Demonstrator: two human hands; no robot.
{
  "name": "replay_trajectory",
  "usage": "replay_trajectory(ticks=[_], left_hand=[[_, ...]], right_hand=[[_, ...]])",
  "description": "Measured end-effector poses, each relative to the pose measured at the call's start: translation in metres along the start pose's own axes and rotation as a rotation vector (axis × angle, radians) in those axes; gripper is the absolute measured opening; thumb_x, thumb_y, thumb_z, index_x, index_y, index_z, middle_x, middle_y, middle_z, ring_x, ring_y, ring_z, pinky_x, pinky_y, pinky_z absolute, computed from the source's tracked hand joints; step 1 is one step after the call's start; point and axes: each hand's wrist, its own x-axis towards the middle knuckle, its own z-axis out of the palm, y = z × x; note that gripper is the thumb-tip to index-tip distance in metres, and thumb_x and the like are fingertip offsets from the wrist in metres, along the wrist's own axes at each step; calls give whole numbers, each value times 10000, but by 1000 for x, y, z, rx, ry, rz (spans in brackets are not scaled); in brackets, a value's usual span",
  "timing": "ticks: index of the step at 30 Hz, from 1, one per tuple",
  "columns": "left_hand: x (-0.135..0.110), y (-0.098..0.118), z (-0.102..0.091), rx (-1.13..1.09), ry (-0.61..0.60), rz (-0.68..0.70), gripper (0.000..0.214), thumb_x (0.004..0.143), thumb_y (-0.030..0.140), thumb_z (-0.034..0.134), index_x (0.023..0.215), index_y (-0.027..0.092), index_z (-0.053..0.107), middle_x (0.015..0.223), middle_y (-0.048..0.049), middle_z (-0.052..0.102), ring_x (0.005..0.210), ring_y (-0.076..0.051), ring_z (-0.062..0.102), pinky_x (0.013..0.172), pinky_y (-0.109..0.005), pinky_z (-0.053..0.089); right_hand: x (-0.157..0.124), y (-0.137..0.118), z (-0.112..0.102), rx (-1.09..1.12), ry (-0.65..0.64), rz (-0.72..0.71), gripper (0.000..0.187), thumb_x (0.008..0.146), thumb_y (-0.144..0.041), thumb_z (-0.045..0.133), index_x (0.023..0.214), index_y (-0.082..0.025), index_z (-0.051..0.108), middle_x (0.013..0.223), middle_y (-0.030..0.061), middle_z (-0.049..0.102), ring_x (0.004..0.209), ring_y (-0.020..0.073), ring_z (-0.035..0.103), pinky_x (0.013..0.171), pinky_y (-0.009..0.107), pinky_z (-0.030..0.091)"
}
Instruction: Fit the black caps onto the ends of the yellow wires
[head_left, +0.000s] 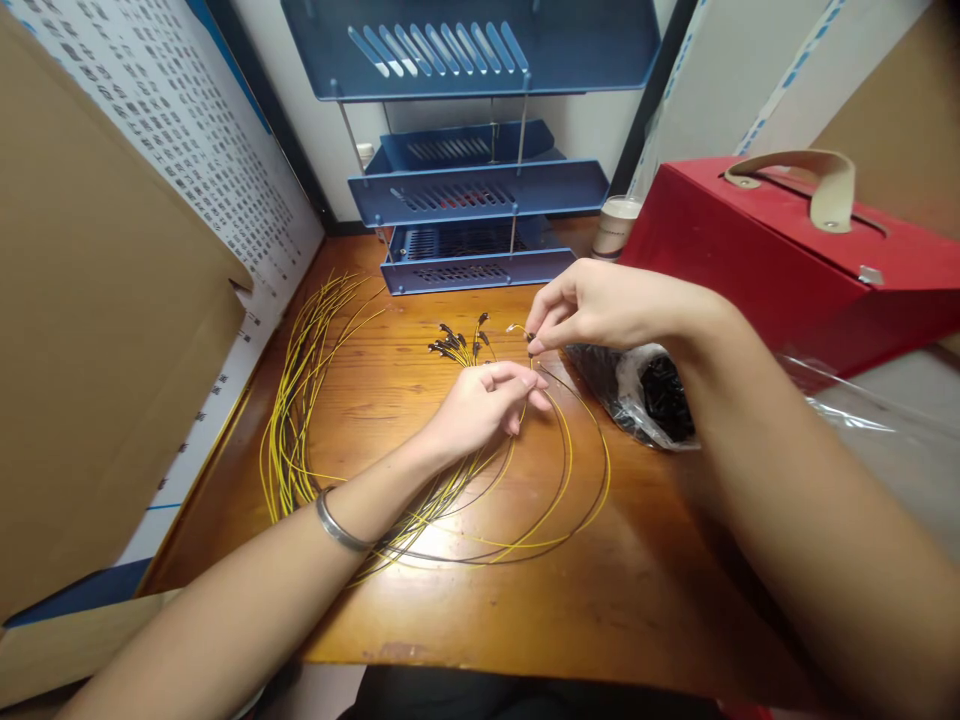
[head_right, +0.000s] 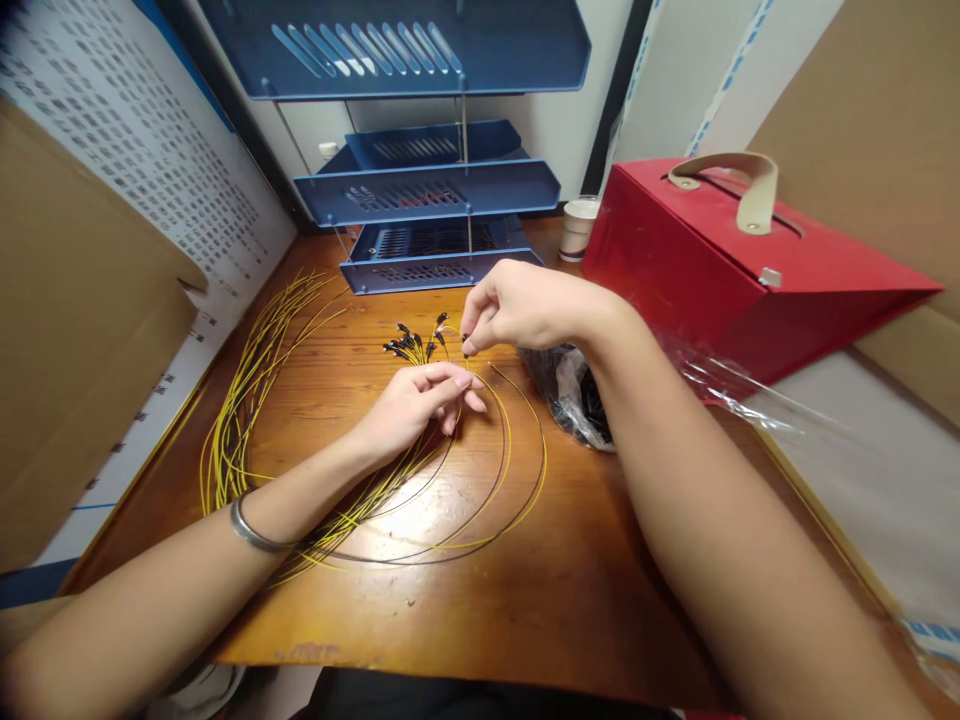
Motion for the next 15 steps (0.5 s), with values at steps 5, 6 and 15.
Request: replay_trajectory(ticks=[5,6,15], left_hand=[[2,-2,-1,-3,6,-3,216,945,297,592,932,106,692,729,-45,745,403,-40,489,451,-176,404],[2,-2,-1,3,-3,-11,225,951,304,588,946,104,691,733,-48,748,406,-42,498,455,-176,410],[1,1,-3,-50,-59,-91,187,975,282,581,935,115,655,755,-42,745,484,-70,622,520,-184,497]], right_hand=[[1,0,1,-15,-43,9,103,765,-325,743,833,-248,756,860,13,796,843,234,746,787,359,587],[1,0,1,-11,-41,11,110,763,-330,745,834,-246,757,866,14,796,854,236,746,794,361,586],[0,0,0,11,-43,2,111,770,-351,744,824,-255,755,886,26,797,889,253,746,796,376,586]])
